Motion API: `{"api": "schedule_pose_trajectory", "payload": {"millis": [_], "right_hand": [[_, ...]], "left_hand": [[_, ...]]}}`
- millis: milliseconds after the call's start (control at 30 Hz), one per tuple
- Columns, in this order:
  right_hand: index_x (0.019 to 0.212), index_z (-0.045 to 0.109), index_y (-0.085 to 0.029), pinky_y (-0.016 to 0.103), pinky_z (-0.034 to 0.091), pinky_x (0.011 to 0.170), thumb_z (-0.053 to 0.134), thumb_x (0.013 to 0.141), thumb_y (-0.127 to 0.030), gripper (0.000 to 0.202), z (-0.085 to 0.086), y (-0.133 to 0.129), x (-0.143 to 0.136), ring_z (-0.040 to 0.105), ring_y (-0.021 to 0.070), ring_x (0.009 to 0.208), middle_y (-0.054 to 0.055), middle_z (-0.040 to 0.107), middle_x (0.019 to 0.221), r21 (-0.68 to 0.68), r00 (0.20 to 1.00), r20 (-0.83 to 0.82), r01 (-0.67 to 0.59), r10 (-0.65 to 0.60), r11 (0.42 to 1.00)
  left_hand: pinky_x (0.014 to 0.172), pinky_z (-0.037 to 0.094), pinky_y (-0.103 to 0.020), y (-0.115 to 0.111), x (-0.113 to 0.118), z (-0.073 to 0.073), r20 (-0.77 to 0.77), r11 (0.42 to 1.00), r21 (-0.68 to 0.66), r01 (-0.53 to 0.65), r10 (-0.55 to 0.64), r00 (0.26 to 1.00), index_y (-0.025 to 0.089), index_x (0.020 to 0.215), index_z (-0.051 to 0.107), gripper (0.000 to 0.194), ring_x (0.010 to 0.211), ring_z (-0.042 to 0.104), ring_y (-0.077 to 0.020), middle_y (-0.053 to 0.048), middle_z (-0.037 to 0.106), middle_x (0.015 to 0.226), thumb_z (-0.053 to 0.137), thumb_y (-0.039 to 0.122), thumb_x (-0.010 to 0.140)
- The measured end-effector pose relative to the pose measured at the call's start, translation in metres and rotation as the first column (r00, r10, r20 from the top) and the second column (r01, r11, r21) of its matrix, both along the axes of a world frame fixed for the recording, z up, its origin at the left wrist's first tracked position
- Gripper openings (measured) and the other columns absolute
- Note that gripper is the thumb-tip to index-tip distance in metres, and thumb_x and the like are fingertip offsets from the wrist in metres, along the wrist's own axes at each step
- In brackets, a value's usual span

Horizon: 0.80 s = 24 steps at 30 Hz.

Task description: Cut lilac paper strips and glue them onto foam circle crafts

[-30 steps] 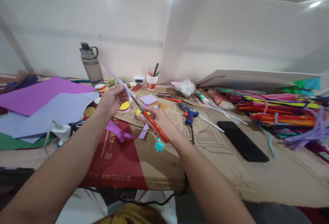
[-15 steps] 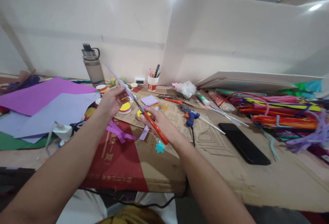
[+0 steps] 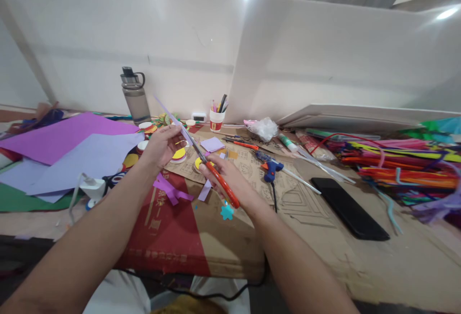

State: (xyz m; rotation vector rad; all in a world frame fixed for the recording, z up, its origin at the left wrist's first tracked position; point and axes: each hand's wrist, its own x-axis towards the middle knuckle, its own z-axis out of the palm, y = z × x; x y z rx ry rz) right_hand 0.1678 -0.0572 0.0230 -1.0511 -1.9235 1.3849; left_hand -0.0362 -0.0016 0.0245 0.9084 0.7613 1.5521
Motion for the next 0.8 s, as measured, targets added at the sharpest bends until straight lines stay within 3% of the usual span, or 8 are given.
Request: {"api": "schedule_pose_trajectory", "payload": {"millis": [300,800], "right_hand": [[0.083,0.045,-0.024,0.02,0.032,0.032,0.063,0.079,-0.05,0.032,0.0055,-0.003,-0.005,0.035,0.0071,0.037,-0.008,0.036,0.051,-0.084,0.998,-0.022,0.053,-0.055,0.995],[0.083,0.044,-0.022,0.018,0.03,0.033,0.059,0.079,-0.056,0.036,0.0066,-0.0059,-0.0077,0.036,0.0059,0.038,-0.007,0.042,0.055,-0.062,0.998,0.001,0.067,-0.067,0.996]], "left_hand": [[0.054,0.044,-0.021,-0.0007,0.0009,0.0016,0.018,0.999,-0.032,-0.015,0.015,1.0,0.012,0.072,0.06,0.02,0.057,0.058,-0.008,-0.001,0.062,0.067,0.075,0.023,0.066],[0.055,0.044,-0.021,-0.0009,0.0001,0.0014,0.025,1.0,-0.018,-0.002,0.003,1.0,0.012,0.074,0.062,0.021,0.057,0.058,-0.0081,-0.001,0.061,0.066,0.076,0.023,0.064]]}}
